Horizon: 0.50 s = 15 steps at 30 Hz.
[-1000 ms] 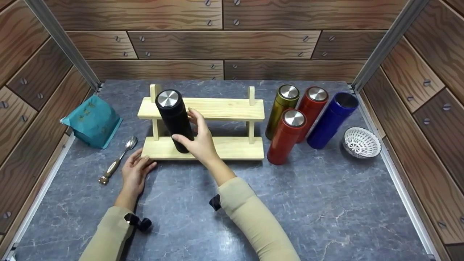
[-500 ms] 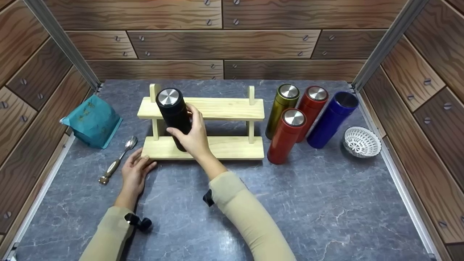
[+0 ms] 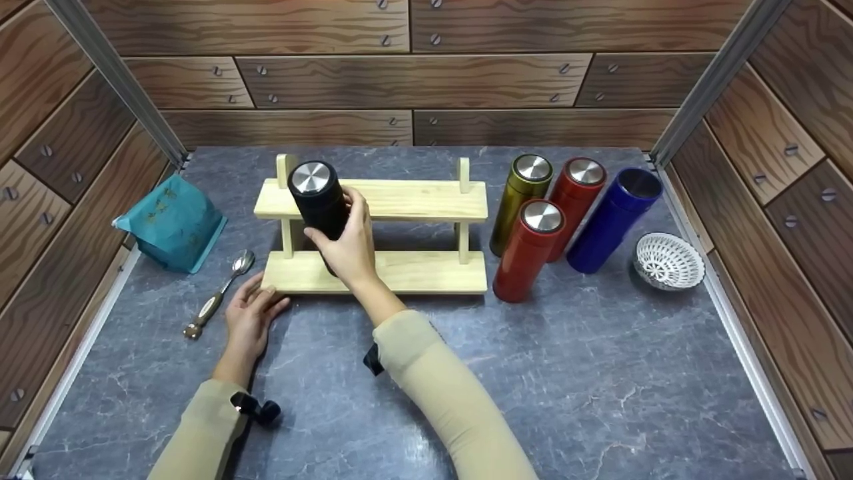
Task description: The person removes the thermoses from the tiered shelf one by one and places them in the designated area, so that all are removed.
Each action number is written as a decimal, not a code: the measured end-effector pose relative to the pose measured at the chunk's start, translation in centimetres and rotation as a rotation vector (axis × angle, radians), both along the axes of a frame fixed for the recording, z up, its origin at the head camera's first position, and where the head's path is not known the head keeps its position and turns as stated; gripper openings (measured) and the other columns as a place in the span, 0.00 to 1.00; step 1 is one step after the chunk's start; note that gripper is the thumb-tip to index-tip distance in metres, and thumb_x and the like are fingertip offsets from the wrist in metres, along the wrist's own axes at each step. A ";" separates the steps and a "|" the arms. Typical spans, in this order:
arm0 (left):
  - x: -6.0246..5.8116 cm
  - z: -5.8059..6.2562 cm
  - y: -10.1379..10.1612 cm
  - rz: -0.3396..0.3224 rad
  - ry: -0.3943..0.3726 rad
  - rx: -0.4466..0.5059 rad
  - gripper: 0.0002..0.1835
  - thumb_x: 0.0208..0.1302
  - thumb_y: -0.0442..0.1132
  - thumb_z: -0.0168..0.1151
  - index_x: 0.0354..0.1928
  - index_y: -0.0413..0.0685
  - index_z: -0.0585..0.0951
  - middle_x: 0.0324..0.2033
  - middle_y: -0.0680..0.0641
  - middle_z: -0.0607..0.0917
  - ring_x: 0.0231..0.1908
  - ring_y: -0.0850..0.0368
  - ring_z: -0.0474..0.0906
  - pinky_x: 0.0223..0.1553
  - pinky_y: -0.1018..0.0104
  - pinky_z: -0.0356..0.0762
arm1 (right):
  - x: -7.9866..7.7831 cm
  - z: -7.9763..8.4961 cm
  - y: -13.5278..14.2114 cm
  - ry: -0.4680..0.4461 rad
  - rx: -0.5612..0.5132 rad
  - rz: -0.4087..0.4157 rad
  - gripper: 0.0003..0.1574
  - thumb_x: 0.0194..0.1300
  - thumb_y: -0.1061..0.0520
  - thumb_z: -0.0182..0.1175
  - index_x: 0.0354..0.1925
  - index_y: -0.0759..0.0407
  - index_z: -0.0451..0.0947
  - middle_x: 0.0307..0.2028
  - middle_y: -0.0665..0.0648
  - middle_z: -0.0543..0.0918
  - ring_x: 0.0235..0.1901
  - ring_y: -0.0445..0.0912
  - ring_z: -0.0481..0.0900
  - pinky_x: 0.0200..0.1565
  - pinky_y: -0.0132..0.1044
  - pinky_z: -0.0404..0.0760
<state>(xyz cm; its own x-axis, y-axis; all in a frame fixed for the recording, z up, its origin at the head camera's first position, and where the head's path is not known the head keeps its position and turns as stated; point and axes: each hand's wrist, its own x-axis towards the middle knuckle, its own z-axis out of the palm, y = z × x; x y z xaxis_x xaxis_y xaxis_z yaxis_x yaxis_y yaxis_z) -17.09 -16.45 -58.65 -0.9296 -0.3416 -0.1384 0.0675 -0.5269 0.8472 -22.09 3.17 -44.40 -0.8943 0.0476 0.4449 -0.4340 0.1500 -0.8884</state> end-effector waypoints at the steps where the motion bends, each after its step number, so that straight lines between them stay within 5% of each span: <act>1: 0.0 0.0 0.0 0.001 -0.003 -0.005 0.25 0.58 0.24 0.60 0.59 0.37 0.70 0.46 0.39 0.73 0.36 0.52 0.78 0.38 0.55 0.85 | 0.0 0.1 0.0 0.002 0.005 -0.006 0.50 0.43 0.59 0.75 0.61 0.59 0.59 0.51 0.59 0.72 0.48 0.48 0.73 0.47 0.39 0.77; 5: 0.0 -0.1 0.1 0.004 -0.015 -0.018 0.24 0.58 0.25 0.61 0.58 0.39 0.70 0.45 0.39 0.73 0.35 0.52 0.79 0.40 0.54 0.84 | 0.4 0.1 0.2 0.002 0.017 -0.014 0.48 0.42 0.59 0.74 0.60 0.59 0.61 0.51 0.59 0.72 0.47 0.48 0.73 0.46 0.40 0.77; 12: 0.0 0.0 0.1 0.005 -0.014 0.009 0.25 0.58 0.24 0.60 0.58 0.38 0.70 0.46 0.39 0.73 0.35 0.53 0.79 0.40 0.53 0.84 | 3.3 3.5 1.0 -0.032 -0.021 0.047 0.46 0.44 0.67 0.72 0.59 0.68 0.61 0.50 0.66 0.72 0.48 0.56 0.73 0.49 0.43 0.78; 15: 0.0 0.0 0.1 0.006 -0.012 0.006 0.25 0.58 0.25 0.61 0.58 0.38 0.70 0.45 0.39 0.73 0.35 0.52 0.80 0.40 0.54 0.84 | 3.6 3.7 1.3 -0.012 -0.012 0.064 0.46 0.44 0.67 0.72 0.59 0.68 0.62 0.50 0.66 0.72 0.49 0.56 0.73 0.50 0.44 0.78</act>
<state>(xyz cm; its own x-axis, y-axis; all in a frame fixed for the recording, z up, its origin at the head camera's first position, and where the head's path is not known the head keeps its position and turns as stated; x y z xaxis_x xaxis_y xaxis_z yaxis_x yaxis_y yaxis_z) -17.08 -16.39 -58.65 -0.9259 -0.3459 -0.1520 0.0601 -0.5320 0.8446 -18.48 4.51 -40.66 -0.9009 -0.0046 0.4339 -0.4317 0.1111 -0.8951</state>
